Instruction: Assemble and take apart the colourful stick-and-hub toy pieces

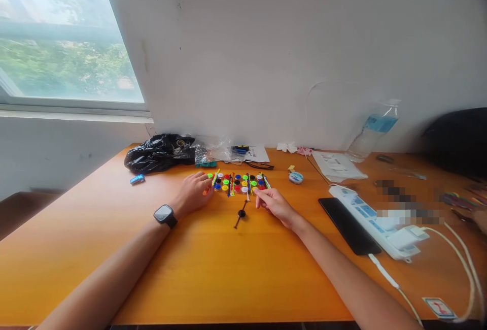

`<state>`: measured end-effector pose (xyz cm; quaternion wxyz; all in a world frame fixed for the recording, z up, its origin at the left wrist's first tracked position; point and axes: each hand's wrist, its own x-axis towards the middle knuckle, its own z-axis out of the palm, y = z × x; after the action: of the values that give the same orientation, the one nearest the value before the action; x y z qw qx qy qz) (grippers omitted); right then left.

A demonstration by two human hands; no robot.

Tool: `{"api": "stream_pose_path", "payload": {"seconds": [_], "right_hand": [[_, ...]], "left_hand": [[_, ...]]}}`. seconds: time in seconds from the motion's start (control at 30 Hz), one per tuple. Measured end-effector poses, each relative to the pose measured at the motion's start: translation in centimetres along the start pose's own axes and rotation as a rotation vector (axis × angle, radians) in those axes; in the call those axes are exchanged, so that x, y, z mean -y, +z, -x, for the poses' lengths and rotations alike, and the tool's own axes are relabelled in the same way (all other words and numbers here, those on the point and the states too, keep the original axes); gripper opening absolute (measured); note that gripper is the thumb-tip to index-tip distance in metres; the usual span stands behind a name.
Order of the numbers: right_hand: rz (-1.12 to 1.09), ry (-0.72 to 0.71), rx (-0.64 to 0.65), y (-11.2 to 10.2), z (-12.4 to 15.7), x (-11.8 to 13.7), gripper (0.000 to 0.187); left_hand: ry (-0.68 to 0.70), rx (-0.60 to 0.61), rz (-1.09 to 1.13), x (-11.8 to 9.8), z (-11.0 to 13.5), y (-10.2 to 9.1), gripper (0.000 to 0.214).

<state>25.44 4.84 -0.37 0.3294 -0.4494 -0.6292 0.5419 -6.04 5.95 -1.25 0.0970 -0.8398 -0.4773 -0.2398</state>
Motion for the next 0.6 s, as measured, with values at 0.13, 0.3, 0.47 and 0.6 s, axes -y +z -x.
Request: {"api": "stream_pose_path", "payload": {"seconds": [0.13, 0.3, 0.47, 0.6], "right_hand": [[-0.001, 0.003, -0.013, 0.0, 0.0, 0.1, 0.064], [0.022, -0.004, -0.003, 0.0, 0.0, 0.0, 0.066], [0.015, -0.008, -0.005, 0.1, 0.1, 0.1, 0.065], [-0.014, -0.005, -0.027, 0.0, 0.2, 0.5, 0.063]], "left_hand": [[-0.107, -0.134, -0.010, 0.5, 0.0, -0.1, 0.018], [-0.211, -0.384, 0.147, 0.7, 0.2, -0.9, 0.013], [-0.426, -0.502, 0.489, 0.7, 0.2, -1.1, 0.025], [-0.656, -0.600, 0.995, 0.9, -0.4, -1.1, 0.030]]}}
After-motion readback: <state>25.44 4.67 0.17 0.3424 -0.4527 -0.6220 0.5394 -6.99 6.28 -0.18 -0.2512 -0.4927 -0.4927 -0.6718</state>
